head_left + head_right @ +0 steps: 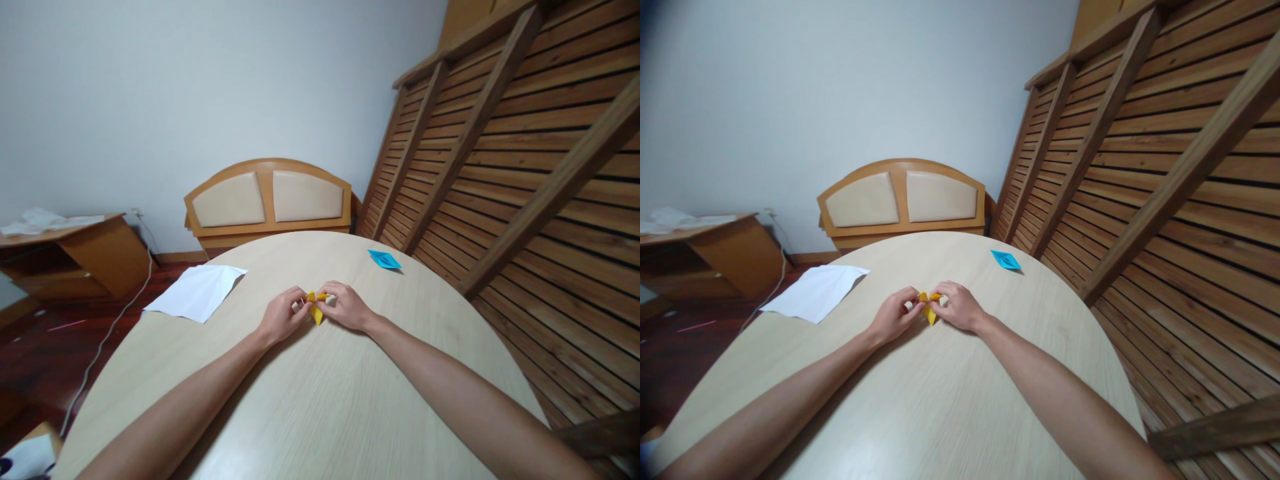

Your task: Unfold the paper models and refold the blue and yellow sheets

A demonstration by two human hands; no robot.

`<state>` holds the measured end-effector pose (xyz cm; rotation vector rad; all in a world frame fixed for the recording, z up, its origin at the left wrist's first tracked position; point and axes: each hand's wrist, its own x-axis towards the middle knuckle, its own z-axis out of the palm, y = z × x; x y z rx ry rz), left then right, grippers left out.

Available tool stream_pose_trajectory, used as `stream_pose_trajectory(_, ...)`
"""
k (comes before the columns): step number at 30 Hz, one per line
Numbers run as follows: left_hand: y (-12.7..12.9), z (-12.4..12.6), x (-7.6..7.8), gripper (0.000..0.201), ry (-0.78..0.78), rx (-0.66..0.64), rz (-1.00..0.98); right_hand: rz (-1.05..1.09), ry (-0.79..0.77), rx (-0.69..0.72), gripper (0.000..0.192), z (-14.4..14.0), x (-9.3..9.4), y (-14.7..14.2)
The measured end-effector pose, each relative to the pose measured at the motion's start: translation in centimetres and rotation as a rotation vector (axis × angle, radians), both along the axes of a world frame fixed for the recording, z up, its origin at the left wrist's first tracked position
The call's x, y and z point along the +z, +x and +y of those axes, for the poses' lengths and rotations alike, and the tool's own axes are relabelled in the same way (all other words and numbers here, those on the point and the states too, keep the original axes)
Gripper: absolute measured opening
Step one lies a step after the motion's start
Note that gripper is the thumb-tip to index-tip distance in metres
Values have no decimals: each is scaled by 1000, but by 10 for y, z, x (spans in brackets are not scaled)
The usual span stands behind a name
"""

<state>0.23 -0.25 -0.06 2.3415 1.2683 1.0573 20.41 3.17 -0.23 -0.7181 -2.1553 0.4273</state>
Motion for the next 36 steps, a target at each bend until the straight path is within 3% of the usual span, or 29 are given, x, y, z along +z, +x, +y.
stream_pose_trajectory(5,-2,4,0,23,-35,45,-101,87,-50,0,7,3,-2,2)
stream_pose_trajectory(9,-7,11,0,25,-106,106,-296,183,-150,-109,12,5,0,6)
stream_pose_trajectory(15,-8,12,2,31,-210,89,-442,152,-250,-130,11,1,1,4)
stream_pose_trajectory(24,-7,10,0,31,-230,74,-457,160,-107,-118,7,2,-1,4)
stream_pose_trajectory(36,-8,13,-1,36,-249,117,-482,175,-88,-43,13,2,-3,4)
